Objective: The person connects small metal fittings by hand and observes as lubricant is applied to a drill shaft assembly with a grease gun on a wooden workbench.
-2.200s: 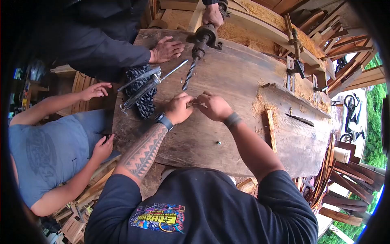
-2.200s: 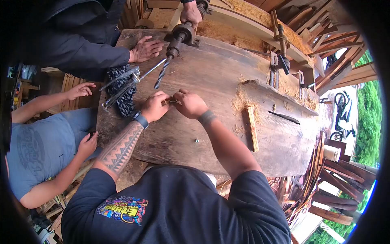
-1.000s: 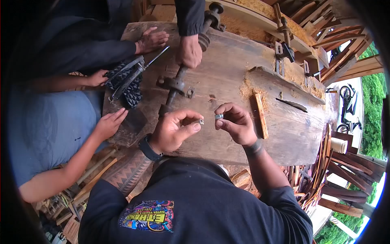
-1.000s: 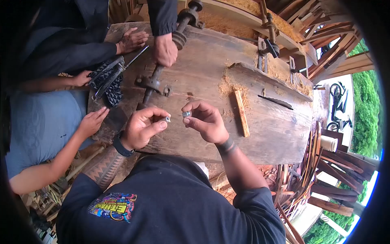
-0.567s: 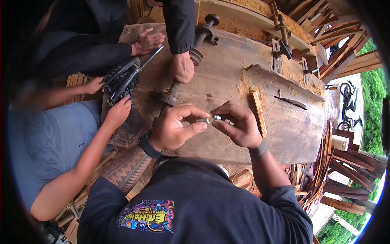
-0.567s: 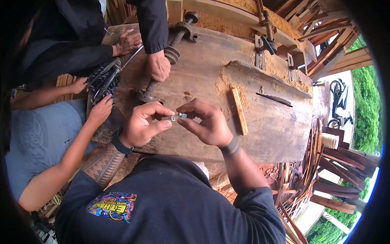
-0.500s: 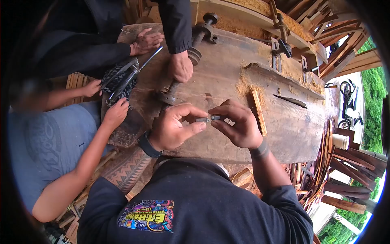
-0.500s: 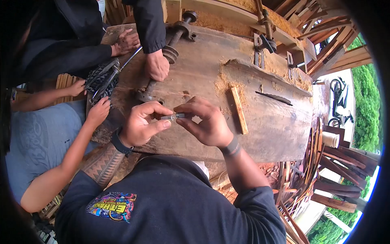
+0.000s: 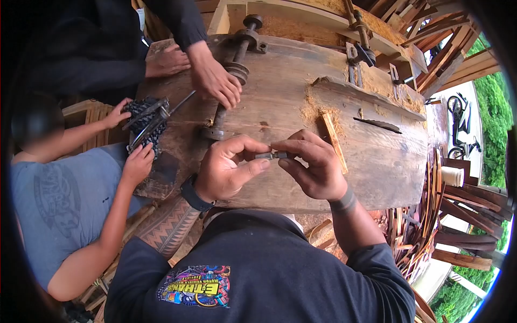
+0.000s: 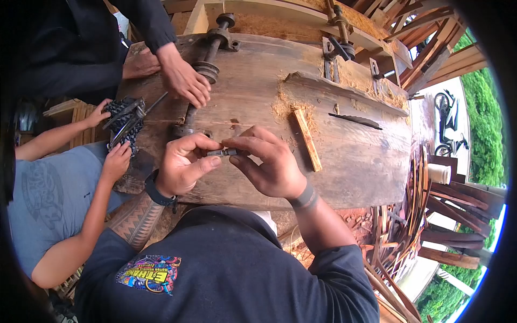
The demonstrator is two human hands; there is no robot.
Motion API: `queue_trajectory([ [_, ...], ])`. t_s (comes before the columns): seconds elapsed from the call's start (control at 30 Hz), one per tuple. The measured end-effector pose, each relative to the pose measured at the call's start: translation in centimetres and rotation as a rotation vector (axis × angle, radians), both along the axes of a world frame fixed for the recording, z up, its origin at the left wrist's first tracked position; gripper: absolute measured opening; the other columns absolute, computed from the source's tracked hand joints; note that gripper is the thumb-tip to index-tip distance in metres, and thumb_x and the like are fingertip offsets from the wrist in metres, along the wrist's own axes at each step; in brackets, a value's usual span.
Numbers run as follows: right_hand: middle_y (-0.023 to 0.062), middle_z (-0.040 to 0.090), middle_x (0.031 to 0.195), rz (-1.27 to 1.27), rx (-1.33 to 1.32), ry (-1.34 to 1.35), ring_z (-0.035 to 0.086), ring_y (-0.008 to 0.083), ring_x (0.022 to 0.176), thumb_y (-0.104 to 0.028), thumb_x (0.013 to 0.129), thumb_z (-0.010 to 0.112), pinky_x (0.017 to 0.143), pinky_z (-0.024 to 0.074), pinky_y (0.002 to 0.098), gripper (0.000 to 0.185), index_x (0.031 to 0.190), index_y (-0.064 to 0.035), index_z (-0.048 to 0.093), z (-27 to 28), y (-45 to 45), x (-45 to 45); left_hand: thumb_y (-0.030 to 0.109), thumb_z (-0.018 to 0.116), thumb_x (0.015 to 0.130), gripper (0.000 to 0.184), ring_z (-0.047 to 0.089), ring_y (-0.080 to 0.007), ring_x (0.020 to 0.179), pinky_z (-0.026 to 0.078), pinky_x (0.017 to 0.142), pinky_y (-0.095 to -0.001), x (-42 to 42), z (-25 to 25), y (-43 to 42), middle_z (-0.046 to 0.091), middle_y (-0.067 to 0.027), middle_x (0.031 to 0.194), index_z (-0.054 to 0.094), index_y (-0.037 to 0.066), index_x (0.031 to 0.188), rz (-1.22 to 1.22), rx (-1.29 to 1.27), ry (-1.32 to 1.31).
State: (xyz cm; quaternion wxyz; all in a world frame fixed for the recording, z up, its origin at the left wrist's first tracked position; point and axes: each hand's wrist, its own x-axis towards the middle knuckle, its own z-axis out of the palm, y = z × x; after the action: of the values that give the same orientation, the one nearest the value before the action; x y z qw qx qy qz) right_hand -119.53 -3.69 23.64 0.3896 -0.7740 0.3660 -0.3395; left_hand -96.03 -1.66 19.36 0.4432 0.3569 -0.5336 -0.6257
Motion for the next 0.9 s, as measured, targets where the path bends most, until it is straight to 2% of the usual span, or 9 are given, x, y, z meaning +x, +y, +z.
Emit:
queue_trajectory([
  [0.13, 0.0101, 0.066, 0.096, -0.009, -0.013, 0.029, 0.067, 0.0203, 0.086, 0.002, 0.087, 0.076, 0.075, 0.0539, 0.0328, 0.031, 0.118, -0.0026, 0.074, 0.4, 0.0, -0.2, 0.003, 0.074, 0.093, 0.02, 0.062, -0.0079, 0.091, 0.05, 0.078, -0.0237, -0.3, 0.3, 0.0, 0.069, -0.0068, 0.102, 0.068, -0.005, 0.11, -0.012, 0.078, 0.048],
  [0.23, 0.0092, 0.068, 0.098, 0.019, 0.101, -0.155, 0.068, 0.0194, 0.084, 0.004, 0.091, 0.072, 0.076, 0.0556, 0.0328, 0.03, 0.12, 0.0009, 0.07, -0.2, -0.2, -0.9, 0.005, 0.076, 0.093, 0.022, 0.063, -0.0076, 0.092, 0.051, 0.081, -0.024, -0.5, 1.1, 0.0, 0.07, -0.0043, 0.101, 0.069, -0.003, 0.113, -0.004, 0.096, 0.105],
  [0.33, 0.0079, 0.067, 0.1, -0.053, 0.706, -0.805, 0.068, 0.019, 0.076, 0.003, 0.096, 0.064, 0.069, 0.0595, 0.0328, 0.031, 0.126, 0.0042, 0.06, -0.5, 0.3, -0.8, 0.004, 0.077, 0.093, 0.023, 0.065, -0.0082, 0.095, 0.052, 0.084, -0.0241, -0.1, 1.2, -0.2, 0.07, -0.004, 0.1, 0.07, -0.002, 0.114, 0.008, -0.053, 0.073],
  [0.37, 0.0086, 0.067, 0.099, -0.065, 0.802, -0.816, 0.068, 0.0187, 0.075, 0.002, 0.096, 0.063, 0.067, 0.0589, 0.0326, 0.031, 0.126, 0.0042, 0.06, -0.5, 0.3, -0.9, 0.002, 0.077, 0.092, 0.023, 0.065, -0.0086, 0.096, 0.053, 0.085, -0.0241, -0.1, 1.2, -0.4, 0.071, -0.0044, 0.101, 0.069, -0.001, 0.114, 0.008, -0.127, 0.051],
  [0.47, 0.0092, 0.066, 0.096, -0.07, 1.023, -0.799, 0.067, 0.0172, 0.073, -0.002, 0.098, 0.06, 0.059, 0.0565, 0.031, 0.029, 0.126, 0.0042, 0.059, 0.8, 0.4, -0.7, -0.004, 0.079, 0.089, 0.025, 0.068, -0.0109, 0.096, 0.055, 0.085, -0.0255, -0.5, 2.6, 0.4, 0.071, -0.0085, 0.102, 0.069, -0.001, 0.111, 0.032, 0.136, 0.327],
  [0.5, 0.007, 0.064, 0.093, 0.002, 1.102, -0.806, 0.065, 0.0161, 0.071, -0.003, 0.1, 0.059, 0.058, 0.0555, 0.03, 0.027, 0.125, 0.004, 0.059, 1.7, 0.6, -0.8, -0.004, 0.08, 0.087, 0.026, 0.07, -0.0143, 0.093, 0.056, 0.081, -0.0272, -0.5, 3.3, 0.6, 0.071, -0.01, 0.1, 0.067, 0.0, 0.11, 0.019, 0.129, 0.358],
  [0.6, 0.004, 0.06, 0.089, 0.029, 1.106, -0.692, 0.061, 0.0133, 0.07, -0.008, 0.105, 0.055, 0.06, 0.0543, 0.0281, 0.034, 0.136, 0.005, 0.055, 3.9, 1.1, -1.0, -0.002, 0.086, 0.082, 0.035, 0.073, -0.0235, 0.087, 0.06, 0.074, -0.0305, -0.3, 6.2, 1.3, 0.068, -0.0137, 0.096, 0.061, 0.004, 0.105, -0.06, 0.084, 0.419],
  [0.77, 0.0025, 0.057, 0.086, -0.057, 0.926, -0.574, 0.06, 0.0117, 0.072, -0.011, 0.109, 0.05, 0.063, 0.0543, 0.0268, 0.047, 0.153, 0.0054, 0.043, 6.0, 1.6, -1.6, -0.01, 0.087, 0.076, 0.035, 0.075, -0.0325, 0.092, 0.066, 0.073, -0.0403, -1.1, 8.9, 1.1, 0.072, -0.0225, 0.098, 0.072, -0.004, 0.107, -0.348, -0.051, 0.608],
  [0.9, 0.0041, 0.06, 0.087, -0.077, 0.837, -0.519, 0.06, 0.01, 0.069, -0.011, 0.11, 0.047, 0.059, 0.0509, 0.0234, 0.048, 0.155, 0.0032, 0.04, 8.5, 2.0, -3.8, -0.01, 0.085, 0.079, 0.034, 0.076, -0.0328, 0.089, 0.066, 0.073, -0.0397, -3.1, 9.6, 0.1, 0.072, -0.0214, 0.099, 0.071, -0.006, 0.11, -0.412, -0.016, 0.498],
])
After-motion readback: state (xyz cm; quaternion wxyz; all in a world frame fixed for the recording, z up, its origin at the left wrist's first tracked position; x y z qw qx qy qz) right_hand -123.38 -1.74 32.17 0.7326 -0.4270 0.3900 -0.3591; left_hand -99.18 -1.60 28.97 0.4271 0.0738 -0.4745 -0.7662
